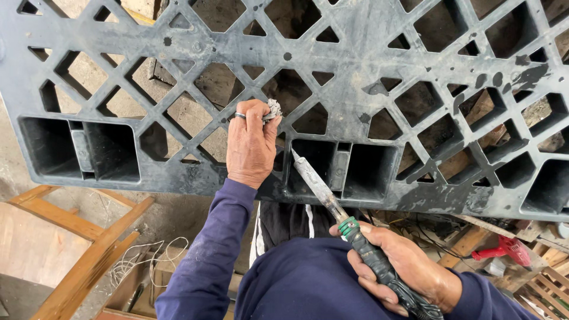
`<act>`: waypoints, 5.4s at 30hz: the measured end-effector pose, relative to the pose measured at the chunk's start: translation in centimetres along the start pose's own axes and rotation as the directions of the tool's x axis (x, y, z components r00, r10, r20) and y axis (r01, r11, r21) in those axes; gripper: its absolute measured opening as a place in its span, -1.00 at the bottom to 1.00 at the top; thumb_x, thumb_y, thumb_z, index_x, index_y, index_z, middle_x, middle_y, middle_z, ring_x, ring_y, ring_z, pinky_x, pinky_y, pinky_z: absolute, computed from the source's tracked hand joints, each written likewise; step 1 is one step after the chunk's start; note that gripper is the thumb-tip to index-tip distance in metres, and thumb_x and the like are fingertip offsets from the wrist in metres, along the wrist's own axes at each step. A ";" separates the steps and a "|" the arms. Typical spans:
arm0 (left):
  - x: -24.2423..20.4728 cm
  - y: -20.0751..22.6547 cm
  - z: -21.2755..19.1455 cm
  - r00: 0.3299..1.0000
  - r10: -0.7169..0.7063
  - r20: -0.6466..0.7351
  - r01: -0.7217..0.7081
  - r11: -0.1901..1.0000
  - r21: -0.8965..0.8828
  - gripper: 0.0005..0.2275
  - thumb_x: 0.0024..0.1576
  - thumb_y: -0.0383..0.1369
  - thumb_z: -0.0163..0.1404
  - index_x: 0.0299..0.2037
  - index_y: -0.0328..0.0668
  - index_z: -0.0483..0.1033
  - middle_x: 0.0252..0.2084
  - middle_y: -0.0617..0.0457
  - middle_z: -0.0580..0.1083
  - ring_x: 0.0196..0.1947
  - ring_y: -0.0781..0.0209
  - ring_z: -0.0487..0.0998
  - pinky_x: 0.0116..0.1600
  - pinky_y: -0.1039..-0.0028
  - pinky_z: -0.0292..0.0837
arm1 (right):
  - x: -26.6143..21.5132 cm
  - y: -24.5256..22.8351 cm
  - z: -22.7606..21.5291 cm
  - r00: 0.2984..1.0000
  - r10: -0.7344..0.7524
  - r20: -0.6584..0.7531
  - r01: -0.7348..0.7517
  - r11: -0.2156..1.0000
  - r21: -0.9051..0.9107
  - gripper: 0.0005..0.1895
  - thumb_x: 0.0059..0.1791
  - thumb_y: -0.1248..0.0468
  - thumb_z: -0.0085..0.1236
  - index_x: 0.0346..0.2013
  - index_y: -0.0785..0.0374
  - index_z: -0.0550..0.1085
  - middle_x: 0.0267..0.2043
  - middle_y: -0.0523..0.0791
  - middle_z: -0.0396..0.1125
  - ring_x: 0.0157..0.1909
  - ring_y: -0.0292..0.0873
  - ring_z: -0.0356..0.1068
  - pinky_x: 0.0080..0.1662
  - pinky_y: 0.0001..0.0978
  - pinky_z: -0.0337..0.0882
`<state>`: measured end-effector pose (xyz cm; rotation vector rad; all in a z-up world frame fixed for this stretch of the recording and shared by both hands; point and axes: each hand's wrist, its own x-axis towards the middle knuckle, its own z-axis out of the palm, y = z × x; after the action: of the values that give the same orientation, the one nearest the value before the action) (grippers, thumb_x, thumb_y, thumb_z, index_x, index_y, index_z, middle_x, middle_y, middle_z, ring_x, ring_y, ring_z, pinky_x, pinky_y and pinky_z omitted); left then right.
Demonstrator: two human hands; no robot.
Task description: The person uses a soldering iron to melt and fuse a small piece of plastic onto a damaged area of a large grey plastic pallet. They hold the plastic piece with their left hand while applying heat with the soldering iron in their right hand to bond the material.
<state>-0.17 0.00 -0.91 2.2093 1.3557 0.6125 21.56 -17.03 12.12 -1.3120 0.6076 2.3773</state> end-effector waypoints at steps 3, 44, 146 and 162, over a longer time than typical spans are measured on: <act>0.0 0.0 0.0 1.000 -0.001 -0.001 0.001 1.000 0.001 -0.79 0.29 -0.39 0.11 0.00 -0.18 0.33 0.04 -0.03 0.40 -0.11 -0.09 0.44 -0.01 0.19 0.35 | 0.1 -0.1 -0.5 1.000 -0.013 0.008 0.013 1.000 -0.021 -0.51 0.10 0.11 -0.41 0.26 0.24 0.25 -0.61 -0.04 0.16 -0.84 -0.19 0.11 -0.82 -0.35 0.16; -0.8 0.2 0.5 0.995 0.093 -0.029 -0.096 0.986 -0.135 -0.79 0.32 -0.48 0.12 -0.01 -0.30 0.30 0.03 -0.11 0.37 0.00 -0.07 0.43 0.11 0.24 0.42 | 8.1 6.8 -6.2 0.873 -0.484 0.063 0.456 0.760 -0.463 -0.42 0.06 0.11 -0.13 0.40 0.04 0.26 -0.54 -0.17 0.30 -0.64 -0.32 0.22 -0.54 -0.47 0.30; -3.3 2.5 -2.0 0.972 0.233 0.032 -0.232 0.972 -0.035 -0.77 0.21 -0.49 0.10 0.07 -0.20 0.51 -0.05 -0.06 0.42 -0.06 0.00 0.47 0.01 0.31 0.44 | 3.0 1.4 -8.2 0.603 -0.797 -0.043 0.276 0.258 -0.926 -0.39 -0.01 0.17 0.12 0.35 0.14 0.31 -0.55 -0.02 0.39 -0.56 -0.22 0.35 -0.40 -0.33 0.45; -6.2 7.5 -3.6 0.914 -0.118 0.388 -0.071 0.896 0.439 -0.90 0.10 -0.46 0.01 -0.24 -0.33 0.47 -0.12 -0.26 0.38 -0.12 -0.14 0.49 -0.13 0.23 0.46 | 0.7 3.1 -11.4 0.880 -0.474 0.026 0.409 0.731 -0.545 -0.44 0.02 0.20 -0.08 0.34 0.20 0.31 -0.56 -0.05 0.30 -0.70 -0.22 0.25 -0.61 -0.42 0.27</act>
<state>0.31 -7.96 5.69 2.4779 1.3885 -0.2016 27.66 -25.59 6.74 -1.6012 -0.3725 2.1290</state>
